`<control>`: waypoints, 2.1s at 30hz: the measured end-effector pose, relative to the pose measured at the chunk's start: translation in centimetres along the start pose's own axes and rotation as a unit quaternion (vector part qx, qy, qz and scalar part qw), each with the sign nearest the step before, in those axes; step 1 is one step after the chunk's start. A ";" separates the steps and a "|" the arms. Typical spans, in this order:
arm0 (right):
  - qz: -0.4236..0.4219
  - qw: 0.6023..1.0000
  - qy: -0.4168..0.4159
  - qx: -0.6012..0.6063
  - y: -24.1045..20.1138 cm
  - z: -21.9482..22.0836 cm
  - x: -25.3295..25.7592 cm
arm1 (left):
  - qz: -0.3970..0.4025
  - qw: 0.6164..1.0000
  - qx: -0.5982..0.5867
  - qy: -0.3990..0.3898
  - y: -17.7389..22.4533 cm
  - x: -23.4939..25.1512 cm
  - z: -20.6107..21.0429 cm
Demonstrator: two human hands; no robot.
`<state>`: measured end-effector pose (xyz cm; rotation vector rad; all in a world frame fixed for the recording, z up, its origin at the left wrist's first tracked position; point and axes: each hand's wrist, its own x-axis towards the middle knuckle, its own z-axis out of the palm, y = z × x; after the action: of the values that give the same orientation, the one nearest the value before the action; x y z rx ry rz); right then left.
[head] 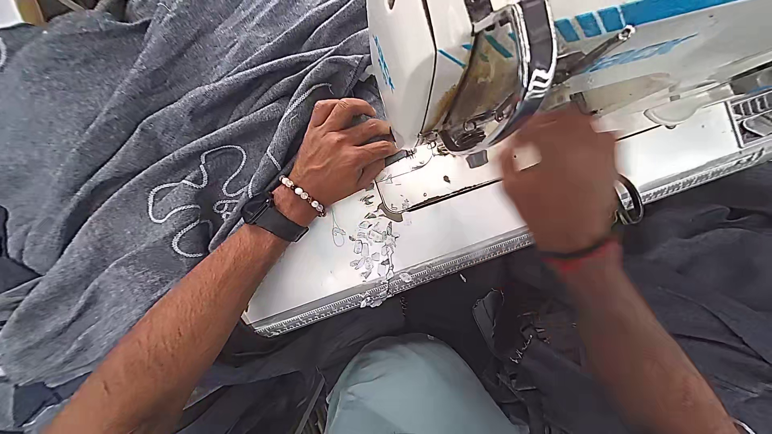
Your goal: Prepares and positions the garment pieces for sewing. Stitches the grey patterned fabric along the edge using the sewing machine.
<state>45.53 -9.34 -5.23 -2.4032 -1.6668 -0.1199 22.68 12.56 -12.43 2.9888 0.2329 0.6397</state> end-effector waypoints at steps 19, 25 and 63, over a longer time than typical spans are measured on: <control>0.197 0.974 0.106 -0.026 11.4 3.4 -2.5 | 0.053 0.998 -0.018 0.004 -0.3 0.0 0.2; 0.231 0.969 0.088 -0.025 11.1 3.0 -0.8 | -0.049 0.996 -0.067 -0.046 -1.6 0.1 0.2; 0.036 0.972 0.184 0.142 -6.9 10.0 -5.6 | -0.145 0.927 -0.092 0.333 11.1 6.7 -9.0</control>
<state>36.54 -9.95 -15.17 -2.0721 -1.3290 -0.2771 26.43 3.14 -0.37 2.3802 0.5963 1.5090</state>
